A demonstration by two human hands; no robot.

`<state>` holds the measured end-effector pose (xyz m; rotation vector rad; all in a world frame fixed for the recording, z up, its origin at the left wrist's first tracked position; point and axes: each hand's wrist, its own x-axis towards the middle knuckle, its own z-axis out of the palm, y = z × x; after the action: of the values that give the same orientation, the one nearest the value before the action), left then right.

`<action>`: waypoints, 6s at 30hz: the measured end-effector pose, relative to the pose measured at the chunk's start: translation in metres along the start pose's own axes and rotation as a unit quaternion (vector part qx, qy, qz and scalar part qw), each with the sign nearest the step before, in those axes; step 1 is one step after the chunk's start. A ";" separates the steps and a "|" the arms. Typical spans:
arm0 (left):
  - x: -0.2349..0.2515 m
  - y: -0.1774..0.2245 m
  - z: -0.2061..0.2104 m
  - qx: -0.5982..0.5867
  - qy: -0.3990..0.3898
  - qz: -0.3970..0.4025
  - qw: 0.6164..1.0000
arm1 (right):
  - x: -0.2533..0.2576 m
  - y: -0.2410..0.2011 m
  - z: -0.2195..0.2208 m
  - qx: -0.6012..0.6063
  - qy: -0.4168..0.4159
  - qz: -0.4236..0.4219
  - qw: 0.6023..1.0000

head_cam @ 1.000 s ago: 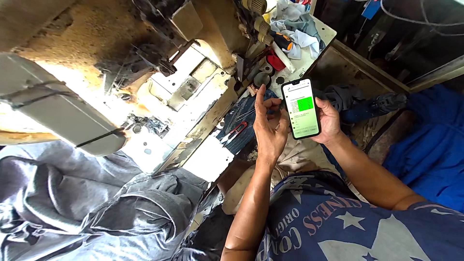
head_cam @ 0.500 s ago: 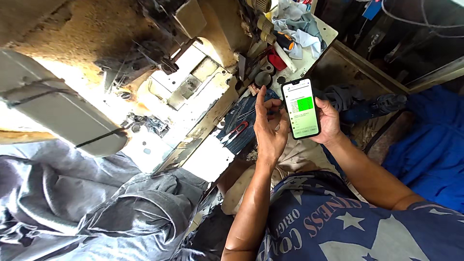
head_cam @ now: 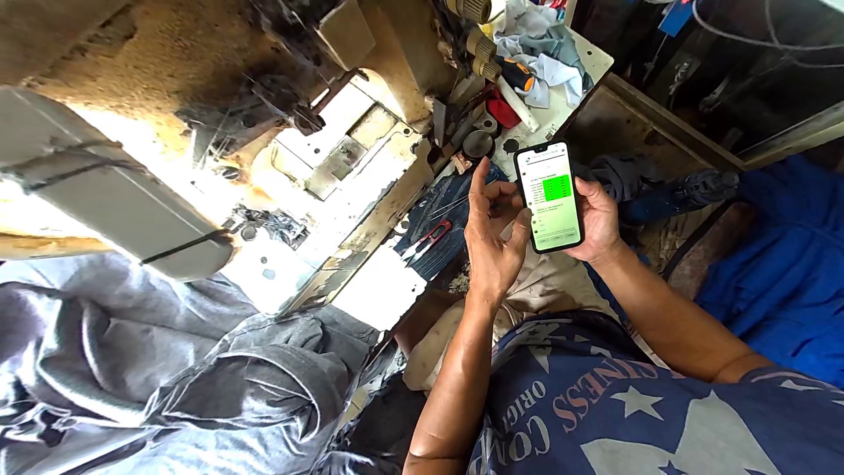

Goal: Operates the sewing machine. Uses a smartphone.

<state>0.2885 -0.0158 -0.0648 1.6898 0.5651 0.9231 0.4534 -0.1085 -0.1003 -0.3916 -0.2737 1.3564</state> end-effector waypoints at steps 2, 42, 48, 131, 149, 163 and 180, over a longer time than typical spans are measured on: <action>0.000 0.000 0.001 0.002 -0.004 -0.001 1.000 | -0.001 0.000 -0.001 0.006 -0.008 0.001 1.000; -0.007 -0.001 -0.001 0.035 -0.087 -0.007 0.996 | -0.011 0.006 0.008 0.002 0.003 0.035 0.999; -0.008 -0.006 -0.004 0.012 -0.100 -0.005 0.995 | -0.012 0.000 0.008 0.004 0.004 0.011 1.000; -0.165 0.098 -0.145 0.357 0.214 0.009 0.909 | -0.030 0.041 0.040 -0.518 -0.058 -0.049 0.852; -0.194 0.088 -0.231 0.260 0.183 -0.045 0.947 | 0.064 0.083 0.069 -0.815 -0.275 -0.226 0.457; -0.150 -0.011 -0.529 0.481 0.515 -0.359 0.612 | 0.078 0.109 0.074 -0.837 -0.248 -0.244 0.423; -0.098 0.226 -0.466 0.347 0.464 0.024 0.815 | 0.072 0.099 0.101 -0.779 -0.250 -0.280 0.502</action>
<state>-0.1624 0.1102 0.1767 1.7764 1.6840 1.7305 0.3379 -0.0098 -0.0540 -1.2410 -2.0041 0.1244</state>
